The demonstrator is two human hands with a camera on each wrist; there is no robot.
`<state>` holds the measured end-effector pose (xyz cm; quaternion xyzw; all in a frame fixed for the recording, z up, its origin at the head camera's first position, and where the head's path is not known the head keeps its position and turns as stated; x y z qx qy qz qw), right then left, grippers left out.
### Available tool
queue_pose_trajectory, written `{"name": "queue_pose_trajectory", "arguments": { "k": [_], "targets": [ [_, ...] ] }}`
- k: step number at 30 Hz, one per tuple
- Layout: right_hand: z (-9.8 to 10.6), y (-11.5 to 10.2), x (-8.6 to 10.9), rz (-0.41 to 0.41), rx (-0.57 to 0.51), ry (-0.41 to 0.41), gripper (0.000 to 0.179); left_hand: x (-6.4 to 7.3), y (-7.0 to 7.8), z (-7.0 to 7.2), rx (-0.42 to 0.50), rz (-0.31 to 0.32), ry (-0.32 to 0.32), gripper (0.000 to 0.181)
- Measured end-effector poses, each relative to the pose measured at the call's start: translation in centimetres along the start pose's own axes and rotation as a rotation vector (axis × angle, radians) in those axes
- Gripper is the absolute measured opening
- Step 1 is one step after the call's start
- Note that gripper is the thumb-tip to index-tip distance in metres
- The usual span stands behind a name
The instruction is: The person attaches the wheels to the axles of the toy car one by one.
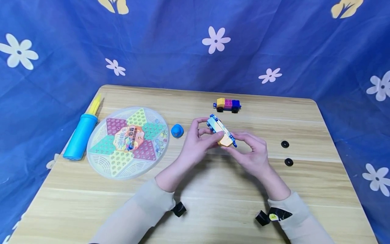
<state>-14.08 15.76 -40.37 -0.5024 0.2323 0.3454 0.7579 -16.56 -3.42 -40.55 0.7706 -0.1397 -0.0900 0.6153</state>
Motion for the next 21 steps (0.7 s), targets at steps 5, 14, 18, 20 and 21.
{"name": "queue_pose_trajectory", "arguments": {
  "k": [5,14,18,20,21],
  "targets": [
    [-0.4,0.2,0.3,-0.049,0.019,-0.029,0.046,-0.2,-0.3,-0.1,-0.020,-0.014,0.014,0.068],
    [-0.1,0.3,0.0,-0.082,0.020,-0.096,0.051,-0.6,-0.5,1.1,-0.052,-0.044,-0.031,0.067],
    [0.6,0.2,0.0,-0.087,0.024,-0.091,0.050,-0.6,-0.4,1.7,-0.076,-0.063,-0.053,0.068],
    [1.1,0.3,0.1,-0.099,0.025,-0.085,0.049,-0.6,-0.3,2.0,-0.089,-0.066,-0.064,0.068],
    [1.4,0.4,0.1,-0.110,0.025,-0.085,0.049,-0.6,-0.3,2.1,-0.093,-0.068,-0.068,0.067]
  ]
}}
Point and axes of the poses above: each hand's wrist, its own x-axis away from the middle knuckle, its own z-axis out of the back of the hand, y = z × x, the point moved 4 cm from there along -x, towards the middle knuckle, and after that the axes turned 7 degrees about -y, right-handed, at the moved point
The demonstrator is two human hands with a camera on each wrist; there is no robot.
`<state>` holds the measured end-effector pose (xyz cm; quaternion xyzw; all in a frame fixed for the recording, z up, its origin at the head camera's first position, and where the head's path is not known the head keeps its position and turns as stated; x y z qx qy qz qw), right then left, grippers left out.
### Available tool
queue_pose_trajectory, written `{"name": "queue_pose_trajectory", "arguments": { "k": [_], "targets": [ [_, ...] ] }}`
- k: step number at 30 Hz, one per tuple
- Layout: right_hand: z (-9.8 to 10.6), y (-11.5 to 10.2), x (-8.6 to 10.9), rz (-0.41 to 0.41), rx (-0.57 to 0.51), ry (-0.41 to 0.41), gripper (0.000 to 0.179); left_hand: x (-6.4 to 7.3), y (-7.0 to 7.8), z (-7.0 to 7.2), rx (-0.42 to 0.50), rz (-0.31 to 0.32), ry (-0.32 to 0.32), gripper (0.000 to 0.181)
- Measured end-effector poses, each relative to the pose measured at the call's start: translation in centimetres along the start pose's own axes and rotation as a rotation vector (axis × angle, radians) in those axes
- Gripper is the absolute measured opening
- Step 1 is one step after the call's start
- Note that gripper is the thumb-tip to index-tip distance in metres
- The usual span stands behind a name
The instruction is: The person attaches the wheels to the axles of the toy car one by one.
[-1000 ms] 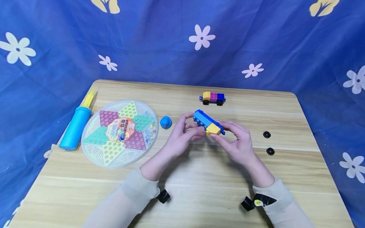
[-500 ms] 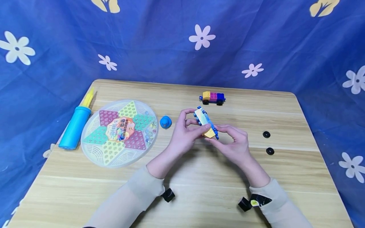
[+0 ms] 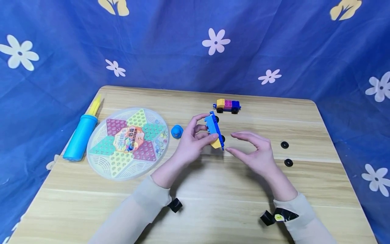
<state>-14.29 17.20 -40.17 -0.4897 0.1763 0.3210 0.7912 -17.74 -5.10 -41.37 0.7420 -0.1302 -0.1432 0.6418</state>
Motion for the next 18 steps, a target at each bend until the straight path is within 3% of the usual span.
{"name": "queue_pose_trajectory", "arguments": {
  "k": [8,15,18],
  "targets": [
    [2.7,1.3,1.4,-0.106,0.039,0.016,0.046,0.0,0.1,0.8,-0.077,-0.013,-0.046,0.066],
    [5.7,0.4,2.2,-0.161,0.061,0.050,0.041,0.0,0.1,1.3,-0.204,-0.007,-0.075,0.067],
    [7.2,1.6,3.3,-0.219,0.101,0.026,0.043,0.0,0.0,1.5,-0.236,-0.012,-0.086,0.065]
  ]
}}
Point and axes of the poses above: each hand's wrist, its own x-axis away from the middle knuckle, its own z-axis out of the back of the hand, y = z × x, the point moved 4 cm from there along -x, towards the middle knuckle, and after that the axes turned 7 degrees about -y, right-handed, at the moved point
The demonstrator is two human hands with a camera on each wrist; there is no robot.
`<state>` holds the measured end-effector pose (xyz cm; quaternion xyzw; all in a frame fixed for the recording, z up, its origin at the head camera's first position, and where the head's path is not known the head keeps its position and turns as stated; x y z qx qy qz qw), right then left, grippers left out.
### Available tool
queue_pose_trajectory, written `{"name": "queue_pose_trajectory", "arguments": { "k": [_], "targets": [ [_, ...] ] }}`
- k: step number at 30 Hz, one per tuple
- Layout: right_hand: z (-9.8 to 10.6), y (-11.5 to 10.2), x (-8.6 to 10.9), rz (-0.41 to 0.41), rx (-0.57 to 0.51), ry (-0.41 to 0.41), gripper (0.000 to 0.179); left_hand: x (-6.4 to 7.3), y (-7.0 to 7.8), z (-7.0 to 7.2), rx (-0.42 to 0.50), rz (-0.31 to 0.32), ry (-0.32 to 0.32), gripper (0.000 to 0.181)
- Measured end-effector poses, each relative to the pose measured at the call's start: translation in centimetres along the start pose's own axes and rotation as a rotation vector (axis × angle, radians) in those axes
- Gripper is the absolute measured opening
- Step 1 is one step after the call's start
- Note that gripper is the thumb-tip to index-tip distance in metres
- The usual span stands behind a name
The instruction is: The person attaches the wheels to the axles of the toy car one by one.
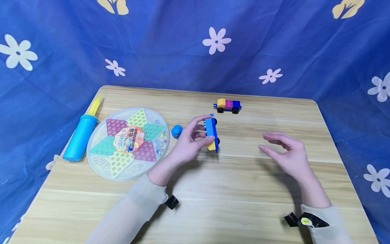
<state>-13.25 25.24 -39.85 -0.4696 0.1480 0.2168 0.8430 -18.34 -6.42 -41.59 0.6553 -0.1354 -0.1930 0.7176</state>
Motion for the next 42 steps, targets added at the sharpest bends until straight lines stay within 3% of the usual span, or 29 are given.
{"name": "queue_pose_trajectory", "arguments": {
  "k": [5,11,21,25,29,34,42],
  "targets": [
    [2.5,3.5,1.3,-0.070,0.047,-0.036,0.045,0.0,-0.2,0.2,-0.038,0.001,0.005,0.062],
    [5.2,5.9,2.3,-0.193,0.059,-0.066,0.038,0.0,-0.1,0.4,-0.059,0.001,0.016,0.061],
    [7.0,9.1,4.7,-0.365,0.246,-0.332,0.040,0.0,0.2,0.6,-0.055,0.007,0.016,0.061],
    [6.7,9.7,5.4,-0.355,0.222,-0.451,0.043,0.0,0.3,0.7,-0.050,0.024,0.025,0.062],
    [6.3,9.7,5.4,-0.332,0.191,-0.506,0.034,-0.2,0.3,0.8,-0.041,0.023,0.030,0.062],
    [5.9,9.0,4.6,-0.312,0.218,-0.506,0.022,-0.3,0.6,0.6,-0.027,0.021,0.030,0.062],
    [4.8,6.1,1.6,-0.207,0.185,-0.447,0.024,-0.5,1.1,0.4,-0.032,0.018,0.025,0.060]
  ]
}}
Point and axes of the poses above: each hand's wrist, its own x-axis away from the middle knuckle, its own z-axis out of the back of the hand, y = z × x, the point moved 4 cm from there along -x, towards the middle knuckle, and after that the axes turned 7 degrees about -y, right-handed, at the moved point
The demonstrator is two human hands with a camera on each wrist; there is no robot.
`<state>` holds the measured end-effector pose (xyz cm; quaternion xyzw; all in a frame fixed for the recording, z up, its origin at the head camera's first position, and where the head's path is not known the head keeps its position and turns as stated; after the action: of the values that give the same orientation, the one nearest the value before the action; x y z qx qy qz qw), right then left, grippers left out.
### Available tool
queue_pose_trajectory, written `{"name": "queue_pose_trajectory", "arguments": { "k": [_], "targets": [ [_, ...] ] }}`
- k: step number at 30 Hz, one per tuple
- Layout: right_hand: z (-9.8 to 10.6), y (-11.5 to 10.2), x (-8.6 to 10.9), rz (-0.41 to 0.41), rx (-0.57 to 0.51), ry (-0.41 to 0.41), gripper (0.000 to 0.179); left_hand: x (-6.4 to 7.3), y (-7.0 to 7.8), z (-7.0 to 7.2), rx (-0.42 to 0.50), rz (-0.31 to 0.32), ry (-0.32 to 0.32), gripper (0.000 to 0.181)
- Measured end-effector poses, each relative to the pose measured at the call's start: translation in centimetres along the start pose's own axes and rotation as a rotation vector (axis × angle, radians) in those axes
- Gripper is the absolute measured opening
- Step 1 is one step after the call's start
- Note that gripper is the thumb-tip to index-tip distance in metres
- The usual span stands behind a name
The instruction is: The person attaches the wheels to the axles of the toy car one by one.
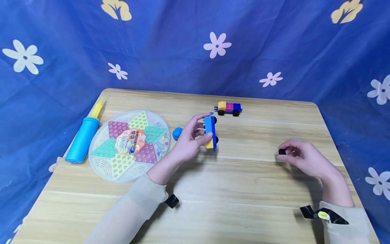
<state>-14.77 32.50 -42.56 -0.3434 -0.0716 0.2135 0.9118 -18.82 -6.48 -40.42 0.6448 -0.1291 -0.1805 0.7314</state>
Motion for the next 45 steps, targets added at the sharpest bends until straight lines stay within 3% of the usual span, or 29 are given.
{"name": "queue_pose_trajectory", "arguments": {
  "k": [9,15,25,31,37,45],
  "targets": [
    [0.6,-4.0,-2.7,0.088,0.014,0.040,0.028,-0.2,0.0,-0.3,0.070,-0.012,-0.022,0.066],
    [0.2,-6.7,-4.5,0.224,-0.045,0.045,0.033,-0.4,0.2,-0.5,0.040,-0.029,-0.044,0.066],
    [-2.6,-11.0,-6.9,0.329,-0.089,0.046,0.034,-0.8,0.5,-0.9,0.004,-0.058,-0.068,0.064],
    [-4.1,-13.4,-7.7,0.402,-0.157,0.115,0.036,-1.0,0.7,-1.1,0.009,-0.057,-0.074,0.062],
    [-5.1,-14.6,-8.4,0.463,-0.200,0.155,0.035,-1.1,1.0,-1.4,0.050,-0.082,-0.089,0.063],
    [-5.9,-15.0,-8.7,0.459,-0.196,0.186,0.032,-1.1,1.2,-1.7,0.075,-0.071,-0.092,0.061]
  ]
}}
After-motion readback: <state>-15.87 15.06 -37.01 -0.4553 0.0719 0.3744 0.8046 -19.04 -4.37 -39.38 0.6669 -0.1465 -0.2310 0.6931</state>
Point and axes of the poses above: each hand's wrist, its own x-axis away from the middle knuckle, its own z-axis out of the back of the hand, y = z × x, the point moved 4 cm from there along -x, towards the middle knuckle, and after that the axes turned 7 degrees about -y, right-handed, at the moved point
